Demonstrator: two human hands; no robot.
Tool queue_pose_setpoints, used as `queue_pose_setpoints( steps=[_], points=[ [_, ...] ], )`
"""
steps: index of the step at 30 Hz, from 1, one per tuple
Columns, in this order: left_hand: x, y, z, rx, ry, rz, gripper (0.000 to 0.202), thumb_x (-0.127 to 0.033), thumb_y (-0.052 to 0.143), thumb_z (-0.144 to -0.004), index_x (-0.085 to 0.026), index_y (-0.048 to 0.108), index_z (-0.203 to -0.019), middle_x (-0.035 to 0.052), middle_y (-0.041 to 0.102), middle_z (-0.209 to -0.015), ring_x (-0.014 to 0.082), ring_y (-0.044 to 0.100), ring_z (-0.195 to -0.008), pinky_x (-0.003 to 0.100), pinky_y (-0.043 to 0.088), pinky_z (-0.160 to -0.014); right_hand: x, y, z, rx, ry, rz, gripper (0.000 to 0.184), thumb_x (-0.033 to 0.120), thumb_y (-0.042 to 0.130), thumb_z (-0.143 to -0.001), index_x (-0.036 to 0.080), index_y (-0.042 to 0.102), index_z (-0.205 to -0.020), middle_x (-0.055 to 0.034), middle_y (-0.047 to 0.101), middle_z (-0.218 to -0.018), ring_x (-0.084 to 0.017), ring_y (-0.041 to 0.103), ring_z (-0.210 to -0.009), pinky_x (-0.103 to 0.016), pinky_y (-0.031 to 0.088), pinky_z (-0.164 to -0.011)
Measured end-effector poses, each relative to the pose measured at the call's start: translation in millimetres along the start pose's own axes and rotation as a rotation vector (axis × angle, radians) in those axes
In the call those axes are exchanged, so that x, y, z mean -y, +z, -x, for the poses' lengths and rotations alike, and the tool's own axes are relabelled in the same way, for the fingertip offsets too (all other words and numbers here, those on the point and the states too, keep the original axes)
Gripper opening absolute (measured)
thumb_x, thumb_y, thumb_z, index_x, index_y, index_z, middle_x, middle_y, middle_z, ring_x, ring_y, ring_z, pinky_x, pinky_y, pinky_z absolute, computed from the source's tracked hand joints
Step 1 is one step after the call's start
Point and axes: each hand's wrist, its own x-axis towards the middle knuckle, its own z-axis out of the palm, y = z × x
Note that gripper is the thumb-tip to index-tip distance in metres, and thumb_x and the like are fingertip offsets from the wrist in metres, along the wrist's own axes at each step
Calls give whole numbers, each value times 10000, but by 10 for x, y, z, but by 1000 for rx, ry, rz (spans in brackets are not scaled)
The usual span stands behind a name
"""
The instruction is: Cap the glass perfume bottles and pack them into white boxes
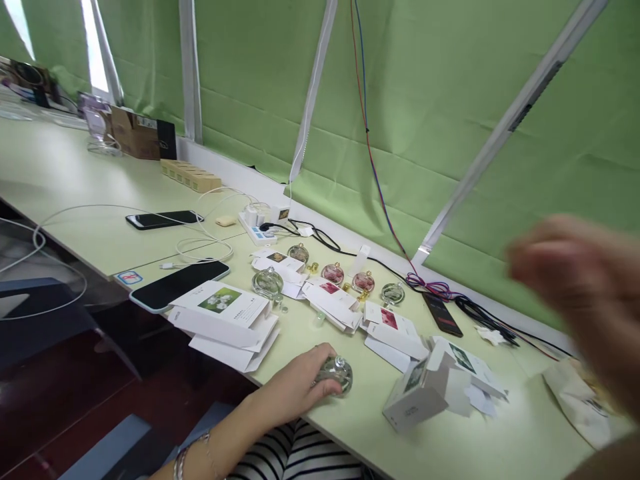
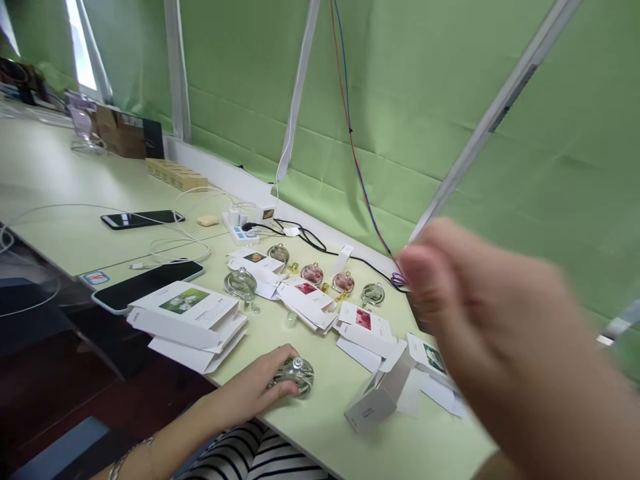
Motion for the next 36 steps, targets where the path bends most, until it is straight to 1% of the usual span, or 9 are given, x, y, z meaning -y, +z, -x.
queue_pose_setpoints(
  steps=[2,6,9,13,20,27,30,33,36],
  points=[
    [6,11,26,-37,-5,-9,166,-319,531,-824,-196,509,-933,15,585,-880,185,539,-797,270,402,-710,72,231,132,162,-30,-21,276,379,357,-893,251,480,-681,38,483,-515,-113,427,-428,-213,307,-417],
    [50,23,76,-135,22,-10,159,-301,555,-804,-202,536,-927,9,597,-867,185,558,-797,272,413,-719,19,1208,464,464,123,-65,137,181,402,-860,219,518,-799,-30,600,-835,-178,572,-737,-277,425,-631],
    [95,22,90,-220,17,37,186,-266,567,-783,-210,549,-959,18,609,-923,195,573,-866,284,426,-779,-149,1824,677,498,223,-183,183,96,411,-815,203,553,-860,-38,600,-864,-177,583,-775,-276,419,-694],
    [164,42,84,-348,-29,84,273,-239,538,-780,-211,495,-1048,44,602,-1002,203,578,-912,312,446,-816,-261,2248,884,481,329,-212,156,75,446,-746,197,524,-805,-24,602,-748,-185,567,-685,-264,393,-615],
    [174,54,72,-347,-9,96,269,-202,491,-793,-204,458,-1060,50,593,-990,195,583,-882,318,472,-800,-243,2483,921,423,376,-283,209,70,415,-753,196,558,-838,-53,626,-834,-201,578,-781,-290,422,-693],
    [186,48,89,-317,-6,107,349,-105,441,-763,-207,417,-1096,61,546,-1052,206,538,-975,355,438,-895,-214,2277,1228,293,389,-447,304,171,293,-887,185,514,-1096,-75,592,-1063,-166,562,-951,-285,444,-848],
    [159,9,85,-238,31,131,421,-52,412,-725,-209,416,-1116,59,528,-1082,198,519,-1019,340,433,-907,-182,2215,1401,325,370,-625,363,279,405,-880,239,438,-1239,-44,559,-1169,-147,573,-907,-266,462,-839],
    [128,-55,52,-143,89,108,404,-83,421,-763,-218,437,-1144,60,496,-1165,201,472,-1113,345,398,-965,-175,2239,1504,312,408,-629,410,334,493,-839,242,454,-1237,-44,590,-1096,-168,574,-830,-280,480,-763],
    [107,-121,-41,-209,79,64,300,-221,360,-897,-219,447,-1183,68,532,-1163,200,496,-1110,334,417,-942,-161,2288,1572,147,505,-538,321,401,481,-842,231,536,-1109,-51,616,-970,-211,556,-839,-310,458,-718]
  ],
)
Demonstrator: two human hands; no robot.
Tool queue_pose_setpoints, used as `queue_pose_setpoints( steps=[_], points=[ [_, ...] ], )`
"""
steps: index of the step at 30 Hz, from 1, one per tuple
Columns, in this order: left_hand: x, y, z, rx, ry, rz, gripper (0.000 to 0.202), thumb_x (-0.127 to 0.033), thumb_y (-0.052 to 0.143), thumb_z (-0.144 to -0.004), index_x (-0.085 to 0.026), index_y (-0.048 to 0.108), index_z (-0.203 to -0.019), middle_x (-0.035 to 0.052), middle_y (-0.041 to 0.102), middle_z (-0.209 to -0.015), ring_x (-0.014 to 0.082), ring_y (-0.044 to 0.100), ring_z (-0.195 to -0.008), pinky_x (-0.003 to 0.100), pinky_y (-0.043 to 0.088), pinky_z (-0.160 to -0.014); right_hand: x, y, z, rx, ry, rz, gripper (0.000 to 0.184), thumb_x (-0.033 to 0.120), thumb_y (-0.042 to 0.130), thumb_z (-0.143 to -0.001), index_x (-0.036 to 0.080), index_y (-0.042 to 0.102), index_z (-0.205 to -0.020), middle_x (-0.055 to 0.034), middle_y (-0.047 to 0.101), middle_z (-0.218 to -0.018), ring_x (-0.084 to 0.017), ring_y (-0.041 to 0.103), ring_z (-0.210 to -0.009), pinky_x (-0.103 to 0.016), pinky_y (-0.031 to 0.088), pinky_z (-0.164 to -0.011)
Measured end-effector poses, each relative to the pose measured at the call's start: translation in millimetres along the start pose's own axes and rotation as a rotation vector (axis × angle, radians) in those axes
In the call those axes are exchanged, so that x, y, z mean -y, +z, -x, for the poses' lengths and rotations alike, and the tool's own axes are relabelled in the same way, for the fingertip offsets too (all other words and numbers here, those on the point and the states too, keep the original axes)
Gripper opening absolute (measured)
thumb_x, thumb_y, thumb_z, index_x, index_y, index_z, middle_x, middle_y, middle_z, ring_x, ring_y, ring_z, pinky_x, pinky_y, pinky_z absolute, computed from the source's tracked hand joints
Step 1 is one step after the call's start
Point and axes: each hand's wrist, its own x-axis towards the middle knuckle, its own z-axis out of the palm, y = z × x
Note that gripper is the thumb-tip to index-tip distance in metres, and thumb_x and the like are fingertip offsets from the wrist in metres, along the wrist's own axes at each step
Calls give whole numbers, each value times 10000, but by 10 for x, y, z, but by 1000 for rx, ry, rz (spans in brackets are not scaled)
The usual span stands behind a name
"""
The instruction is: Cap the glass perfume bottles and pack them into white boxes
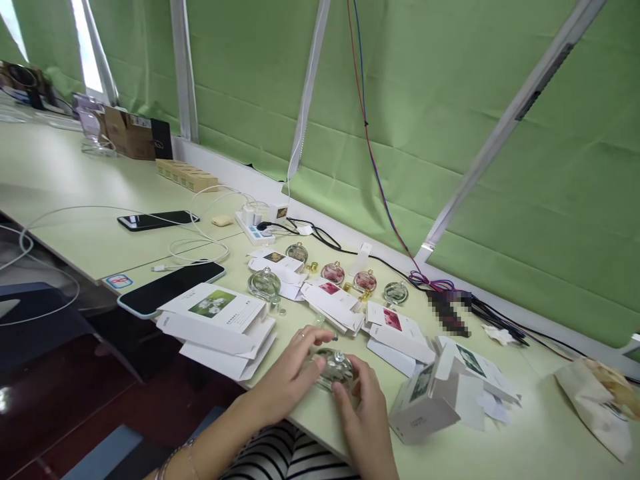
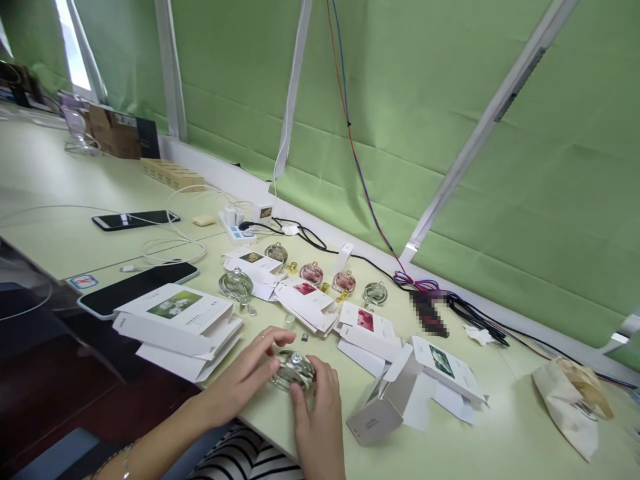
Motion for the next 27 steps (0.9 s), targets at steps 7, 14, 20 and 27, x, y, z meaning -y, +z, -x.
queue_pose_setpoints(
  steps=[7,14,20,27],
  points=[
    [-129,207,-391,107,-158,-645,273,-153,330,-922,-190,561,-1063,78,642,-1004,218,635,-863,336,491,-767,8,71,261,-391,165,96,342,468,465,-826,178,526,-997,-64,548,-805,-219,485,-694,-329,393,-657],
    [-157,455,-579,135,-256,-736,192,-173,424,-896,-147,554,-1034,134,602,-1056,237,642,-867,322,496,-704,62,25,362,-344,129,146,256,389,406,-868,192,477,-1014,-66,532,-774,-208,463,-602,-342,407,-651],
    [-131,434,-570,105,-335,-779,193,-178,432,-884,-127,487,-1063,131,624,-987,240,650,-847,307,479,-677,40,2,357,-306,115,124,253,371,401,-871,198,454,-1048,-89,563,-824,-216,493,-624,-336,419,-636],
    [-61,458,-649,87,-354,-813,212,-160,405,-887,-69,474,-1065,165,658,-889,270,664,-821,314,474,-639,53,11,350,-321,113,123,251,387,390,-879,195,459,-1026,-76,537,-799,-218,480,-635,-343,417,-667]
  ],
)
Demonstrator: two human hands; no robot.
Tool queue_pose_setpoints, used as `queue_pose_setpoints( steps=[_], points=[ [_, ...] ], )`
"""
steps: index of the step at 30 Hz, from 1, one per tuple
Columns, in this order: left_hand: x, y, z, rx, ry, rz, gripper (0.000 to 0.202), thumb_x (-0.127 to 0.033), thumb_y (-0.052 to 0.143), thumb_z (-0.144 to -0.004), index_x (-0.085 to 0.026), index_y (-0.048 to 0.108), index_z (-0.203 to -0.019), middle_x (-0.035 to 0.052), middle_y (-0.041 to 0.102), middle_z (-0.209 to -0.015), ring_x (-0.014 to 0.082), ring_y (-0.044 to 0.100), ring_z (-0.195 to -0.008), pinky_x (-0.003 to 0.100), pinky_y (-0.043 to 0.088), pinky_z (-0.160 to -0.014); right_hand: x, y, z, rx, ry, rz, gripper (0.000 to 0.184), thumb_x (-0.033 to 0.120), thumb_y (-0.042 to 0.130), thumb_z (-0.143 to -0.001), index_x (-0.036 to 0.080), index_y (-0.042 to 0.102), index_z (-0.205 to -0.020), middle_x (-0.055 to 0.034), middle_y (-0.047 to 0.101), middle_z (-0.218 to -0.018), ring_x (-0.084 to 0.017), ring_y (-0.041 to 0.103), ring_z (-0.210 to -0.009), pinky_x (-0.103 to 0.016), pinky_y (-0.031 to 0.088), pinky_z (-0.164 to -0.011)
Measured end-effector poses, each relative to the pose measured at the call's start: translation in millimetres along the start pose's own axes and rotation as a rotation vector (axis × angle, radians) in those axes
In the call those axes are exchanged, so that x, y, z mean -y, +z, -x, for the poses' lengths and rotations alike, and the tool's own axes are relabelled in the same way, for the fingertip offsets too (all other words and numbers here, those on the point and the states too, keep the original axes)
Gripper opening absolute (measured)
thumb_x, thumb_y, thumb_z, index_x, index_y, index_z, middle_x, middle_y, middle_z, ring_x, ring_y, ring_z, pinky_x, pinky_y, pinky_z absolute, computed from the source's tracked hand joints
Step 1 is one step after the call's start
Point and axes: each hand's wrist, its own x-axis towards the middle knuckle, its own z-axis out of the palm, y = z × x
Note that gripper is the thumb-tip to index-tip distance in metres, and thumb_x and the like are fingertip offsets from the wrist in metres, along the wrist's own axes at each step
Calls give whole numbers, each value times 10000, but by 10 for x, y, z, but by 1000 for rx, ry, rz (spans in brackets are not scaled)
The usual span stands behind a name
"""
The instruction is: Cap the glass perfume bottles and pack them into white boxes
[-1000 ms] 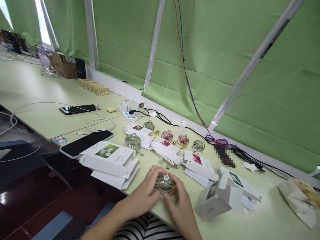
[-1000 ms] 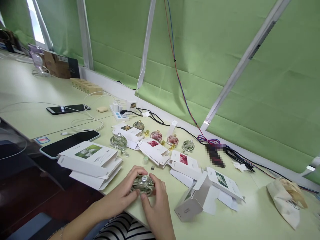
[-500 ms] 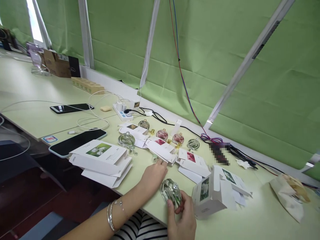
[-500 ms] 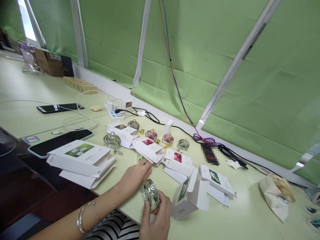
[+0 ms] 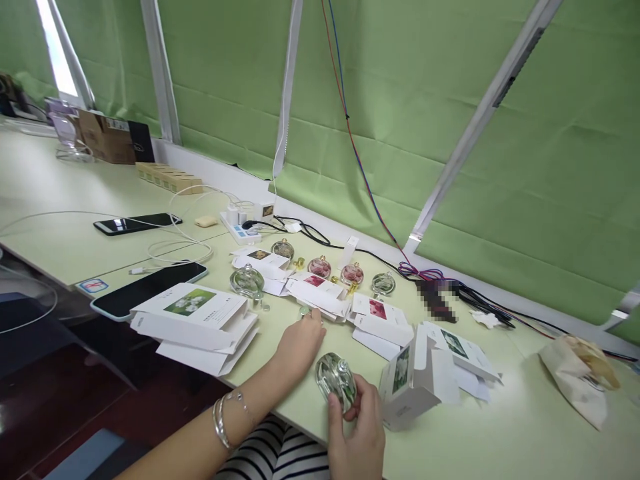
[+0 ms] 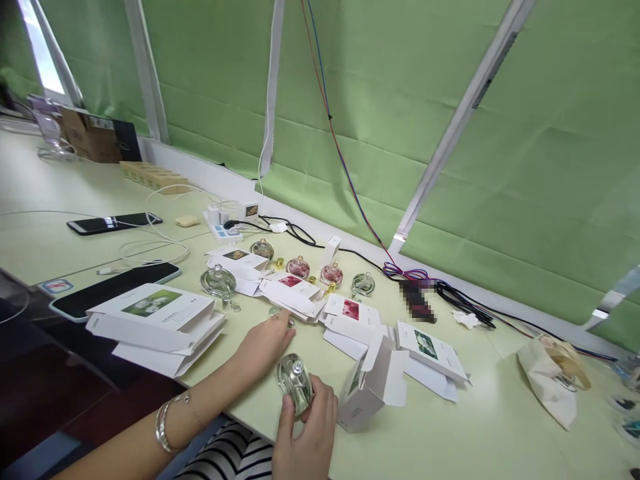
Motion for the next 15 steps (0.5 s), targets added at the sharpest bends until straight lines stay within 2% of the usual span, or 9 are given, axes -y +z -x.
queue_pose_setpoints(
  steps=[7,12,15],
  points=[
    [-23,19,-89,-3,25,-13,214,-163,398,-885,-76,536,-1023,181,670,-872,283,660,-836,342,474,-666,11,-10,-5,-4,-16,6,248,373,375,-883,194,453,-1035,-86,552,-814,-221,485,-632,-354,414,-664],
    [-16,-53,31,13,20,-5,247,-190,350,-886,-100,574,-938,150,676,-833,263,664,-786,325,460,-649,7,4,-8,4,6,1,263,385,377,-882,190,457,-1039,-100,558,-835,-240,513,-674,-360,408,-672],
    [25,-129,143,47,16,3,259,-206,350,-878,-109,590,-876,132,674,-769,255,663,-746,315,449,-624,-15,45,-36,-26,25,4,265,369,383,-887,192,454,-1071,-122,565,-896,-267,526,-789,-371,408,-702]
  ],
)
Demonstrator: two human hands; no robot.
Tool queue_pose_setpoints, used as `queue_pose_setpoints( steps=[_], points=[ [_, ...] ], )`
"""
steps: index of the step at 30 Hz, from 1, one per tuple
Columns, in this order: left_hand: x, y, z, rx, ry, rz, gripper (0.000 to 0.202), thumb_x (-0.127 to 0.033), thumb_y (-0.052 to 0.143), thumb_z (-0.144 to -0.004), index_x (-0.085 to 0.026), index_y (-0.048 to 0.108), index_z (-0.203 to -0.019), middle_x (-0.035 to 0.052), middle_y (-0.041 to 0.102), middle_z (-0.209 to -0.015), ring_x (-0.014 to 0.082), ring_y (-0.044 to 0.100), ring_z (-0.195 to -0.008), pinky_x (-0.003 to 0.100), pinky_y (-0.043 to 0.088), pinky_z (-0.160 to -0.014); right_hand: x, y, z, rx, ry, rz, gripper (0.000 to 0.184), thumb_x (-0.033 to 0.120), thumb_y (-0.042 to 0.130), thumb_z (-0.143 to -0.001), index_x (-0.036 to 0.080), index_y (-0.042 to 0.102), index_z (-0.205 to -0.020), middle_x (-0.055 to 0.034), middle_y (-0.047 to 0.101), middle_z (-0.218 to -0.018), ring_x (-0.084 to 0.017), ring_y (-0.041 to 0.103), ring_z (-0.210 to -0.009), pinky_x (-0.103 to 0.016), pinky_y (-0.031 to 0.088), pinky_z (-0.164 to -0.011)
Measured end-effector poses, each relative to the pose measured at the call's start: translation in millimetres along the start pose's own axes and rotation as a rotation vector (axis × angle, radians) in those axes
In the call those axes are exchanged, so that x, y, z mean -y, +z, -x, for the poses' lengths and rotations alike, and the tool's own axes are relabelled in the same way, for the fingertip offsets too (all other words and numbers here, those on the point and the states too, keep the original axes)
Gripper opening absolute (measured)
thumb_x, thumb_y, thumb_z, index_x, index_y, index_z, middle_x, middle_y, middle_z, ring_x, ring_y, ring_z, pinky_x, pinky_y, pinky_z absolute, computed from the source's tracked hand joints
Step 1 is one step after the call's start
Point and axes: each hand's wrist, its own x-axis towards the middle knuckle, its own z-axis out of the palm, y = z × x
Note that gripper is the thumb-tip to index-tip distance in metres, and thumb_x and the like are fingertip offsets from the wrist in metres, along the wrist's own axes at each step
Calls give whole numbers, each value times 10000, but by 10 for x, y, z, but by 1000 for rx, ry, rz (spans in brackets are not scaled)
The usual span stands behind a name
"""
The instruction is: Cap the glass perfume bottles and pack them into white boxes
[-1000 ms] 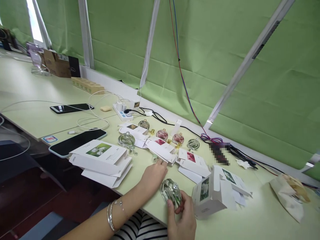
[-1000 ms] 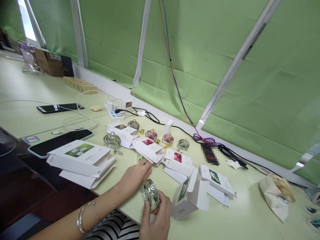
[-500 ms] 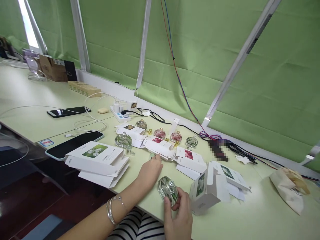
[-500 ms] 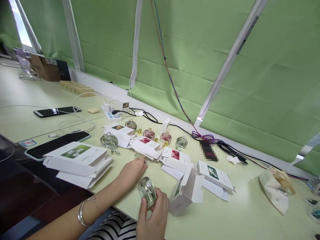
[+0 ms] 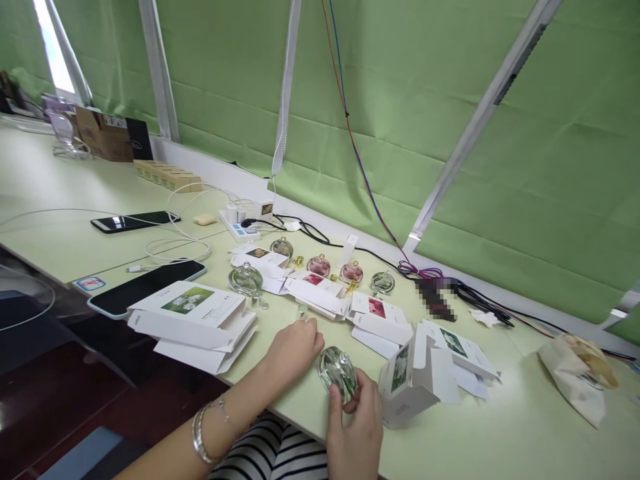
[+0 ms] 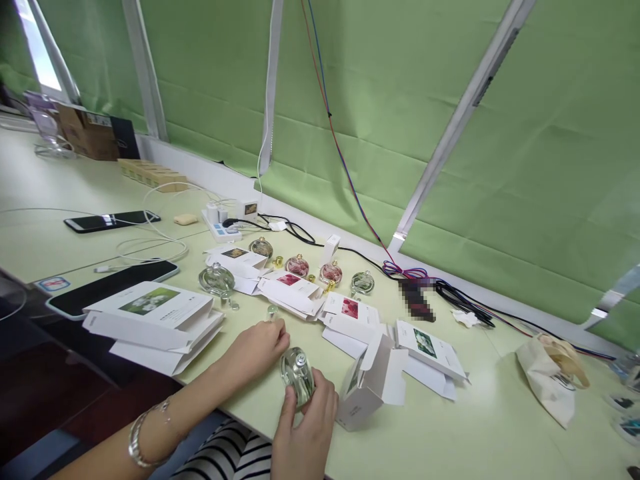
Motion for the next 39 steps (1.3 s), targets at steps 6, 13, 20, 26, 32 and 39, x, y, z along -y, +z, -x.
queue_pose_setpoints(
  steps=[6,13,20,26,32,39],
  points=[
    [87,-156,97,47,30,-17,299,-194,349,-866,-108,623,-781,149,668,-733,258,659,-673,322,445,-587,38,73,-218,15,-22,39,249,274,393,-877,171,471,-1091,-158,565,-1019,-305,504,-963,-409,399,-800],
    [81,-200,52,52,90,-73,301,-139,368,-842,-102,644,-725,162,669,-779,275,653,-776,348,468,-676,116,214,-583,31,-62,80,261,207,409,-823,163,506,-1061,-157,534,-1011,-304,540,-931,-390,430,-744],
    [92,-125,29,48,96,-108,315,-131,359,-849,-93,652,-739,164,671,-773,276,653,-768,362,481,-684,149,334,-728,29,-81,112,202,207,431,-786,180,419,-987,-133,465,-978,-280,575,-821,-363,463,-638],
    [119,-114,-4,22,103,-119,295,-142,373,-857,-98,649,-761,159,672,-783,268,652,-778,349,482,-678,247,366,-816,91,-104,148,74,194,434,-773,223,393,-827,-68,432,-889,-218,554,-662,-325,447,-549],
    [142,-107,-26,-12,100,-113,269,-117,376,-848,-110,630,-757,141,667,-752,252,652,-743,335,475,-664,349,408,-880,116,-104,169,124,128,411,-740,241,362,-753,-58,468,-811,-241,538,-710,-344,440,-596],
    [178,-78,-66,-40,88,-107,267,-156,368,-879,-118,610,-773,142,663,-760,265,650,-747,348,473,-656,332,462,-863,114,-136,121,151,87,359,-735,238,354,-730,-64,507,-787,-224,534,-729,-353,450,-655]
  ],
)
